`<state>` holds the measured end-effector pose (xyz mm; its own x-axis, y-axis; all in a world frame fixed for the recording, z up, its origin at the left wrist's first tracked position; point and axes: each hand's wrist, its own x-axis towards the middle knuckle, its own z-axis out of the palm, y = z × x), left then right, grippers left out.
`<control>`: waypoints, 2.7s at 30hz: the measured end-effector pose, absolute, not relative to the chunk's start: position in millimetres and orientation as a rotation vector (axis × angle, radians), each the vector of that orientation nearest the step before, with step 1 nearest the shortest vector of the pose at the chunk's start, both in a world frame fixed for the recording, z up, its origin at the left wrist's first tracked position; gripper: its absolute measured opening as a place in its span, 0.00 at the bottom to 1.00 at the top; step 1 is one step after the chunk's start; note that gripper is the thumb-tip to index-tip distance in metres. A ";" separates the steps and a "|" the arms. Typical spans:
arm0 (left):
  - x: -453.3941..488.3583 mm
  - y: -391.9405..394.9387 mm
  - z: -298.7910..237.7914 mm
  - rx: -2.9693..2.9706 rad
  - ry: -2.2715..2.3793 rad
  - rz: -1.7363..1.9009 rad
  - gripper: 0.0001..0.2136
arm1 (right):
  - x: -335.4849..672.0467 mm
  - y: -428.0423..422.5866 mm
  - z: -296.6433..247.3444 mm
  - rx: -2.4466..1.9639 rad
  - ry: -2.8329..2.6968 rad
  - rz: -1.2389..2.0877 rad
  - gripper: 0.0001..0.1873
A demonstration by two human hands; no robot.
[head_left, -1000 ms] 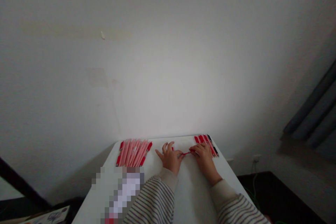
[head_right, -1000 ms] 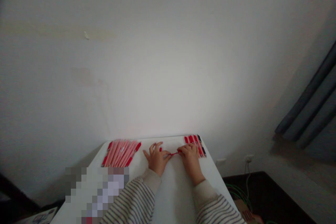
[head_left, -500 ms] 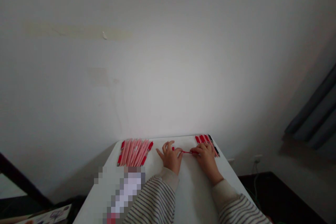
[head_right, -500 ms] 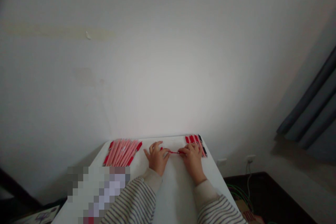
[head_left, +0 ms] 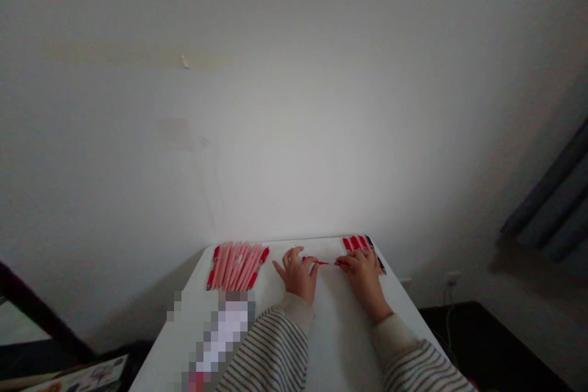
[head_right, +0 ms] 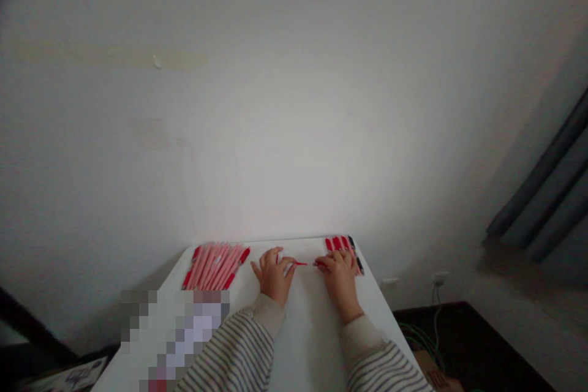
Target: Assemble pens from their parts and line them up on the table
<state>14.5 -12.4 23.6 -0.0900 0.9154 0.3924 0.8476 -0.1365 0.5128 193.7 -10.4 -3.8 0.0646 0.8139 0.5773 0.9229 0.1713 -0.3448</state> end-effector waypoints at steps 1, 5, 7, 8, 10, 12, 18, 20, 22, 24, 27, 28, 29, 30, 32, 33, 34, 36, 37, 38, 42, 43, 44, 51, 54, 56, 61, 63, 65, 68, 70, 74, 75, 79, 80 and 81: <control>14.6 -12.4 23.5 2.047 1.998 1.041 0.06 | 193.5 -10.6 -3.6 -1.662 -1.749 -0.200 0.09; 15.3 -13.1 25.0 2.032 2.008 1.023 0.06 | 192.4 -12.5 -2.5 -1.710 -1.693 -0.223 0.10; 15.5 -13.1 25.3 2.033 2.013 1.013 0.06 | 192.1 -13.5 -2.4 -1.724 -1.674 -0.245 0.12; 15.6 -12.8 25.0 2.036 2.015 1.010 0.05 | 191.9 -14.0 -2.4 -1.732 -1.665 -0.253 0.13; 15.6 -11.7 23.3 2.054 2.017 1.011 0.05 | 191.3 -14.7 -2.3 -1.748 -1.650 -0.258 0.14; 15.8 -10.4 21.1 2.079 2.022 1.020 0.04 | 190.7 -15.1 -2.2 -1.764 -1.644 -0.253 0.13; 18.8 -9.1 20.4 2.136 2.057 1.019 0.03 | 190.1 -15.2 -1.9 -1.799 -1.649 -0.271 0.11; 19.6 -9.6 21.8 2.145 2.065 1.011 0.03 | 190.4 -15.1 -2.3 -1.804 -1.653 -0.274 0.11; 19.9 -9.8 22.4 2.152 2.069 1.003 0.03 | 190.5 -15.2 -2.5 -1.805 -1.655 -0.278 0.11; 19.9 -9.4 21.5 2.159 2.073 0.994 0.04 | 190.1 -15.7 -1.9 -1.806 -1.660 -0.279 0.11; 19.8 -8.2 18.1 2.165 2.079 0.988 0.04 | 189.0 -16.8 0.4 -1.815 -1.672 -0.272 0.11; 19.7 -7.8 16.8 2.169 2.081 0.993 0.04 | 188.7 -17.2 1.3 -1.821 -1.675 -0.268 0.11; 19.6 -7.4 15.6 2.172 2.082 0.999 0.04 | 188.5 -17.4 2.1 -1.829 -1.677 -0.263 0.11; 19.5 -7.1 14.6 2.173 2.084 1.006 0.03 | 188.4 -17.6 2.8 -1.838 -1.679 -0.255 0.11; 19.0 -6.7 13.2 2.170 2.091 1.012 0.03 | 188.4 -17.7 3.6 -1.862 -1.682 -0.235 0.11; 18.7 -6.6 12.9 2.166 2.097 1.012 0.03 | 188.4 -17.7 3.8 -1.870 -1.684 -0.227 0.10; 18.4 -6.6 12.7 2.165 2.106 1.011 0.03 | 188.5 -17.6 3.8 -1.875 -1.685 -0.224 0.10; 18.2 -6.3 13.1 2.176 2.108 1.011 0.04 | 188.5 -17.5 3.7 -1.873 -1.688 -0.227 0.10; 18.4 -6.1 13.5 2.183 2.107 1.008 0.05 | 188.4 -17.4 3.6 -1.866 -1.689 -0.231 0.11; 18.8 -5.8 14.0 2.190 2.105 1.004 0.06 | 188.3 -17.2 3.4 -1.859 -1.689 -0.235 0.11; 22.1 -3.7 16.3 2.218 2.120 0.987 0.08 | 188.6 -16.4 2.4 -1.834 -1.690 -0.238 0.11; 22.9 -3.0 16.7 2.224 2.122 0.982 0.08 | 188.8 -16.1 1.9 -1.830 -1.687 -0.239 0.11; 23.5 -2.4 17.0 2.225 2.124 0.976 0.07 | 189.1 -15.8 1.3 -1.829 -1.684 -0.239 0.11; 22.8 -1.2 16.5 2.195 2.116 0.961 0.04 | 189.9 -14.8 -2.2 -1.808 -1.681 -0.248 0.11; 21.0 -2.0 16.3 2.164 2.100 0.964 0.03 | 189.6 -14.9 -1.7 -1.808 -1.673 -0.246 0.10; 19.5 -3.0 16.8 2.139 2.079 0.949 0.04 | 189.5 -15.0 -0.9 -1.812 -1.671 -0.241 0.10; 16.8 -6.3 18.9 2.109 2.055 0.896 0.06 | 189.6 -15.1 -0.6 -1.809 -1.669 -0.235 0.11; 16.8 -7.1 18.9 2.104 2.067 0.888 0.07 | 189.9 -14.5 -1.5 -1.811 -1.668 -0.232 0.11; 16.9 -7.3 18.3 2.098 2.083 0.892 0.07 | 190.5 -13.5 -2.8 -1.813 -1.666 -0.225 0.11; 17.0 -7.1 17.0 2.100 2.092 0.914 0.07 | 191.5 -12.0 -4.7 -1.806 -1.672 -0.221 0.10; 16.7 -7.0 16.8 2.098 2.093 0.921 0.07 | 191.9 -11.5 -5.3 -1.801 -1.677 -0.228 0.10; 16.2 -7.4 18.0 2.098 2.080 0.899 0.07 | 192.0 -11.8 -5.0 -1.795 -1.677 -0.250 0.09; 16.2 -7.5 18.5 2.098 2.077 0.894 0.07 | 192.0 -11.9 -4.8 -1.792 -1.679 -0.250 0.09; 16.8 -8.1 19.8 2.082 2.107 0.885 0.07 | 192.0 -12.2 -4.1 -1.786 -1.681 -0.230 0.09; 16.8 -8.1 19.9 2.080 2.116 0.884 0.07 | 192.0 -12.3 -3.9 -1.783 -1.680 -0.225 0.10; 16.8 -8.2 20.1 2.084 2.114 0.883 0.07 | 192.0 -12.4 -3.8 -1.781 -1.678 -0.222 0.10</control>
